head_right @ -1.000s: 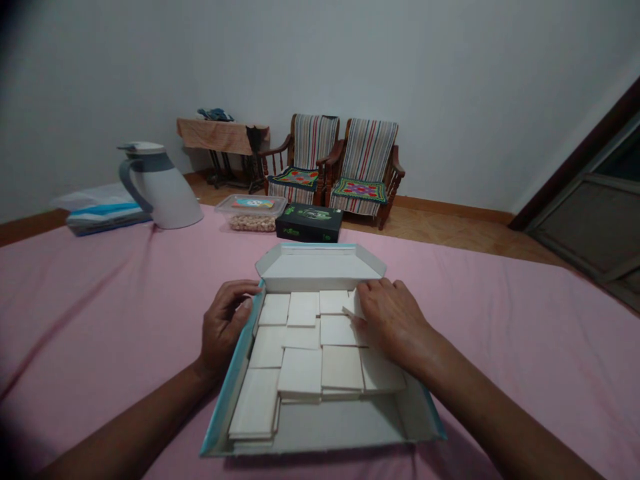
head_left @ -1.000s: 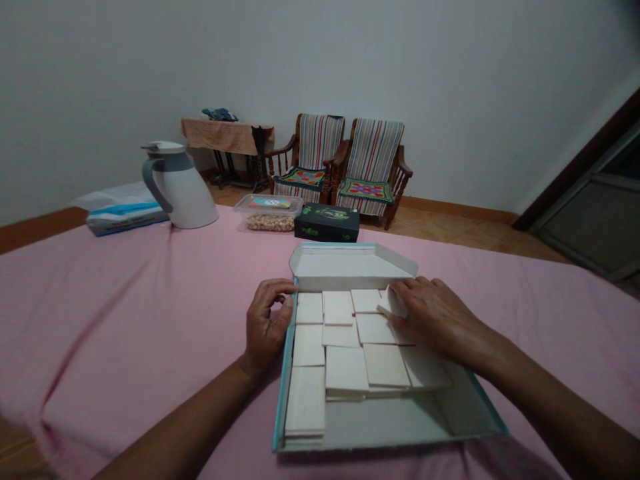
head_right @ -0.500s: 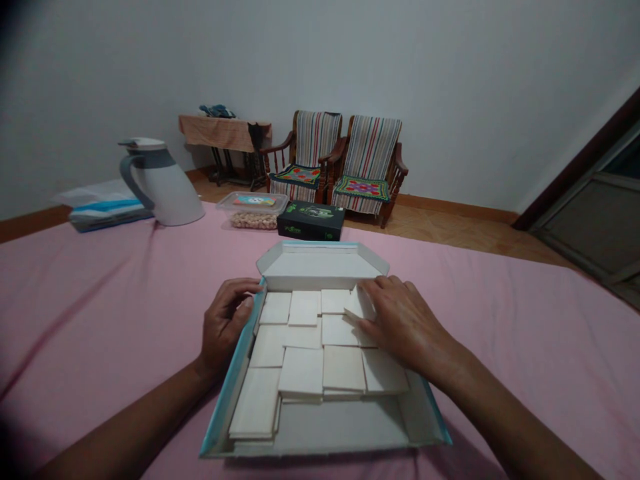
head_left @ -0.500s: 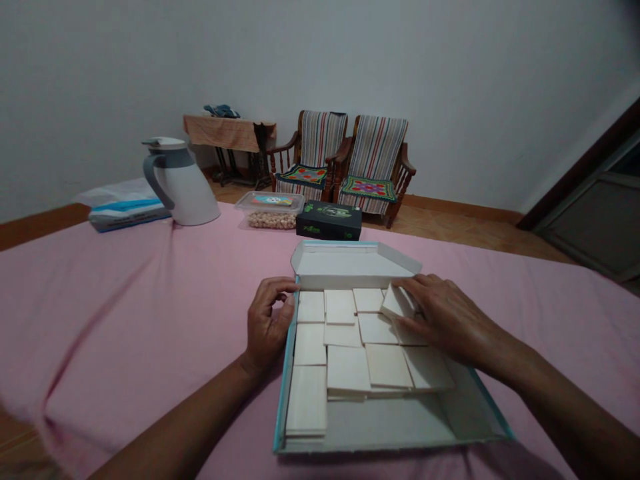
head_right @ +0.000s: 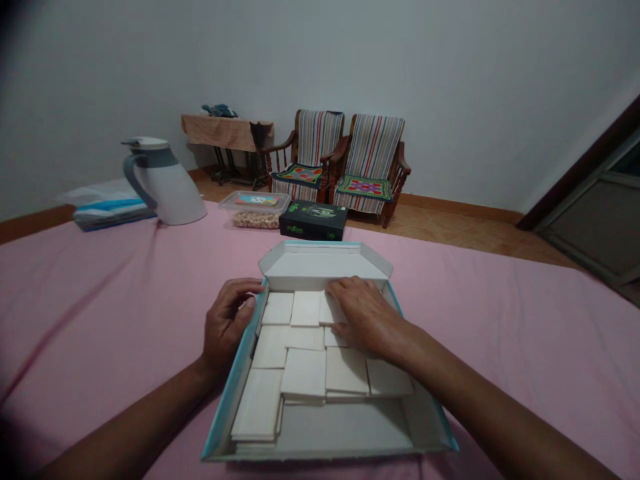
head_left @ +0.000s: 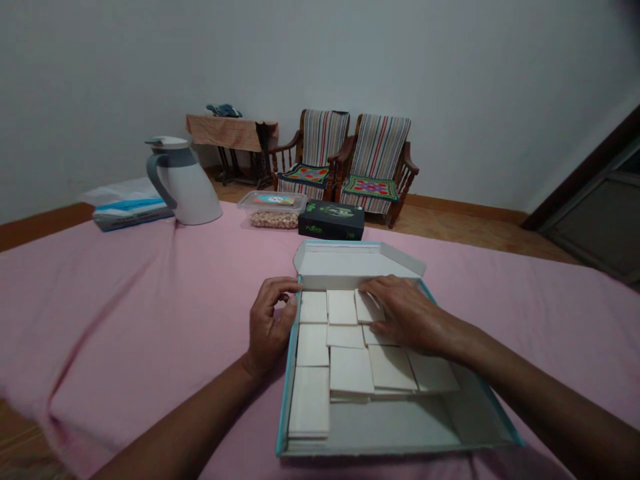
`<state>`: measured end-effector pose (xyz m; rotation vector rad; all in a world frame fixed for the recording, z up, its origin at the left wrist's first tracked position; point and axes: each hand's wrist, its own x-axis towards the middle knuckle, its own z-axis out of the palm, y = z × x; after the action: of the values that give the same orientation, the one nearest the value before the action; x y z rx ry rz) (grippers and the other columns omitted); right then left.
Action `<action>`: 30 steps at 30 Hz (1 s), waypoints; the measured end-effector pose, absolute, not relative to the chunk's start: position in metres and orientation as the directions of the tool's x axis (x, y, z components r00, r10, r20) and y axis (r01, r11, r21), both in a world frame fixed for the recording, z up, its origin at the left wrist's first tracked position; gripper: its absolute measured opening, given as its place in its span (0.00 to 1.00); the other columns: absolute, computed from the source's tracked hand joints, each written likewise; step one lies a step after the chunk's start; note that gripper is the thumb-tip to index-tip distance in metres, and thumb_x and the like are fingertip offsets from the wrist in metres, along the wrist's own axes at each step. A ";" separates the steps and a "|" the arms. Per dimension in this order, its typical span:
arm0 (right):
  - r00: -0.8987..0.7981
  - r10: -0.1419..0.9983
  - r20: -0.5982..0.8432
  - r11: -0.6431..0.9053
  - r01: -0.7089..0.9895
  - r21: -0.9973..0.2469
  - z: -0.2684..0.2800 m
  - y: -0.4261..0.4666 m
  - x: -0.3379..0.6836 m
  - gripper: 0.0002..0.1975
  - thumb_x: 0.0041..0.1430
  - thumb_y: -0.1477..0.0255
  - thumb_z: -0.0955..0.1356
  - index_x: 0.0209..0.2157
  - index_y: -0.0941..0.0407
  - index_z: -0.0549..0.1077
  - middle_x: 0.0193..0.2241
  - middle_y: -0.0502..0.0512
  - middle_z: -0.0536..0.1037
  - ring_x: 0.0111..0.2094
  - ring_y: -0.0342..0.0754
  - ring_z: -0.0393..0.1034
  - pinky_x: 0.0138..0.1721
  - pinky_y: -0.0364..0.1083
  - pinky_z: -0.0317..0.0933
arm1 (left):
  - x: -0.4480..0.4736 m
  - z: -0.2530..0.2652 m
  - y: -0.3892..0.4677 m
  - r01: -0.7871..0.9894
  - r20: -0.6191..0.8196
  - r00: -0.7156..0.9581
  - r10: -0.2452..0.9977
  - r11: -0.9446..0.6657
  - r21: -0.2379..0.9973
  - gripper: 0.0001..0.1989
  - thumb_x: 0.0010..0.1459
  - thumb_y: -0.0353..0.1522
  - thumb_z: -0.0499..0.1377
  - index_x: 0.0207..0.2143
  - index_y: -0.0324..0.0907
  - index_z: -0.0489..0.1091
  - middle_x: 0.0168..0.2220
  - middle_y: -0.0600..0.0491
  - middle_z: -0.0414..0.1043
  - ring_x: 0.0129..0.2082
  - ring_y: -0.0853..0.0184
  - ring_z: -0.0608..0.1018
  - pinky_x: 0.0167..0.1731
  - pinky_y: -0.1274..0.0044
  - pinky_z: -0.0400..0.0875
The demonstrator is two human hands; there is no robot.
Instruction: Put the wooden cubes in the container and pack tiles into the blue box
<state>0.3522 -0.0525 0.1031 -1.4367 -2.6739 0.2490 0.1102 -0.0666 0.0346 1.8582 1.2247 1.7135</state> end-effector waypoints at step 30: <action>-0.336 0.898 0.285 0.406 0.883 -0.236 0.130 -0.051 0.401 0.13 0.57 0.71 0.64 0.43 0.57 0.71 0.40 0.59 0.76 0.39 0.50 0.70 0.40 0.48 0.62 | 0.111 0.038 -0.068 0.366 0.630 -0.097 0.771 -0.560 0.743 0.08 0.60 0.33 0.53 0.38 0.42 0.71 0.39 0.50 0.69 0.42 0.64 0.71 0.39 0.73 0.67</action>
<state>0.4007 -0.0507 0.1296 -1.5329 -2.2998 0.0552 0.1110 -0.0683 0.0376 1.8485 1.2429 1.6992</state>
